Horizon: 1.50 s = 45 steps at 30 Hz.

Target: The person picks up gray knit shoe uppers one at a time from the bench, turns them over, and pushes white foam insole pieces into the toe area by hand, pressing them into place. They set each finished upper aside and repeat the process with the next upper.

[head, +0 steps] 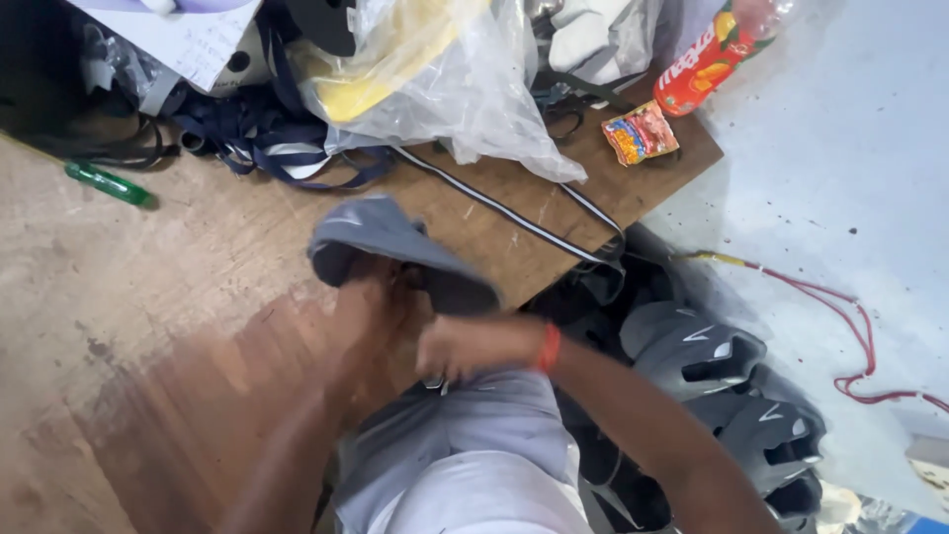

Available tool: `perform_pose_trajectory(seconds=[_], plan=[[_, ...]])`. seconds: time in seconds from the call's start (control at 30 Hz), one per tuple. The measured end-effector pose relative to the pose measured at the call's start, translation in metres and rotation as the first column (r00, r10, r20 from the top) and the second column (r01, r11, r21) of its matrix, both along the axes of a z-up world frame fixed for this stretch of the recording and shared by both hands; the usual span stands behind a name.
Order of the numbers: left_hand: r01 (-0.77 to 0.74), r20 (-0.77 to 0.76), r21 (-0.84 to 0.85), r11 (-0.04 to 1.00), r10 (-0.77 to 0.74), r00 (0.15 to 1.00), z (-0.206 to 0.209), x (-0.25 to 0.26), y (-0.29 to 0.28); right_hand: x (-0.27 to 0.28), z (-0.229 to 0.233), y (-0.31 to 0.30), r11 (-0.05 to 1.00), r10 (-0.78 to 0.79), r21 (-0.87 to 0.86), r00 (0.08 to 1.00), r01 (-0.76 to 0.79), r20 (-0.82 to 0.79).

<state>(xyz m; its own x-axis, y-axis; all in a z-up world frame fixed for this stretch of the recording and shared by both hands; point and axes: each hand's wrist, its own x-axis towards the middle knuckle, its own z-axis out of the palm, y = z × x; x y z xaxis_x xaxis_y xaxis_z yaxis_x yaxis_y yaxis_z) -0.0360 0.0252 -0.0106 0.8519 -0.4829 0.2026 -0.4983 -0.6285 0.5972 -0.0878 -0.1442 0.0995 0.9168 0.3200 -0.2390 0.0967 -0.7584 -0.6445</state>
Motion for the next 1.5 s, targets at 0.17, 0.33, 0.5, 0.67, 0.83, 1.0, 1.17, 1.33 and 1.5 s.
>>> perform_pose_trajectory(seconds=[0.17, 0.33, 0.5, 0.67, 0.83, 1.0, 1.17, 1.33, 1.5], plan=[[0.136, 0.158, -0.062, 0.989, -0.125, 0.980, -0.086, 0.039, 0.008, -0.015, -0.001, 0.019, 0.945, 0.229, 0.075, 0.808, -0.318, 0.543], [0.035, 0.013, -0.129, 0.991, -0.034, 0.999, -0.017, 0.043, 0.016, 0.049, -0.043, -0.011, 1.000, -0.010, 0.026, 0.903, -0.001, 0.431], [0.080, 0.112, -0.078, 0.994, -0.071, 0.991, -0.014, 0.034, 0.005, 0.053, -0.099, -0.020, 0.993, -0.075, -0.034, 0.806, 0.117, 0.587], [0.014, -0.116, -0.065, 0.998, -0.022, 0.993, 0.003, 0.041, -0.002, 0.043, -0.085, -0.028, 0.982, 0.105, -0.184, 0.691, 0.042, 0.715], [0.070, -0.132, -0.125, 0.990, -0.086, 0.988, -0.018, 0.029, 0.007, 0.045, -0.078, -0.021, 0.990, 0.042, -0.134, 0.797, 0.050, 0.603], [0.037, 0.033, 0.009, 0.999, -0.038, 0.999, -0.005, 0.036, -0.008, 0.067, -0.088, -0.023, 0.987, 0.000, -0.141, 0.866, 0.082, 0.500], [0.082, 0.157, -0.030, 0.996, -0.076, 0.985, -0.016, 0.039, 0.000, 0.083, -0.133, -0.025, 0.916, 0.017, -0.287, 0.688, 0.280, 0.725], [0.016, -0.196, 0.005, 1.000, -0.014, 0.980, -0.019, 0.024, 0.004, 0.089, -0.131, -0.029, 0.962, -0.051, -0.182, 0.785, 0.205, 0.617], [0.052, 0.065, 0.053, 0.997, -0.055, 0.996, -0.056, 0.022, 0.014, 0.097, -0.130, -0.047, 0.996, 0.053, 0.033, 0.885, -0.077, 0.462]])
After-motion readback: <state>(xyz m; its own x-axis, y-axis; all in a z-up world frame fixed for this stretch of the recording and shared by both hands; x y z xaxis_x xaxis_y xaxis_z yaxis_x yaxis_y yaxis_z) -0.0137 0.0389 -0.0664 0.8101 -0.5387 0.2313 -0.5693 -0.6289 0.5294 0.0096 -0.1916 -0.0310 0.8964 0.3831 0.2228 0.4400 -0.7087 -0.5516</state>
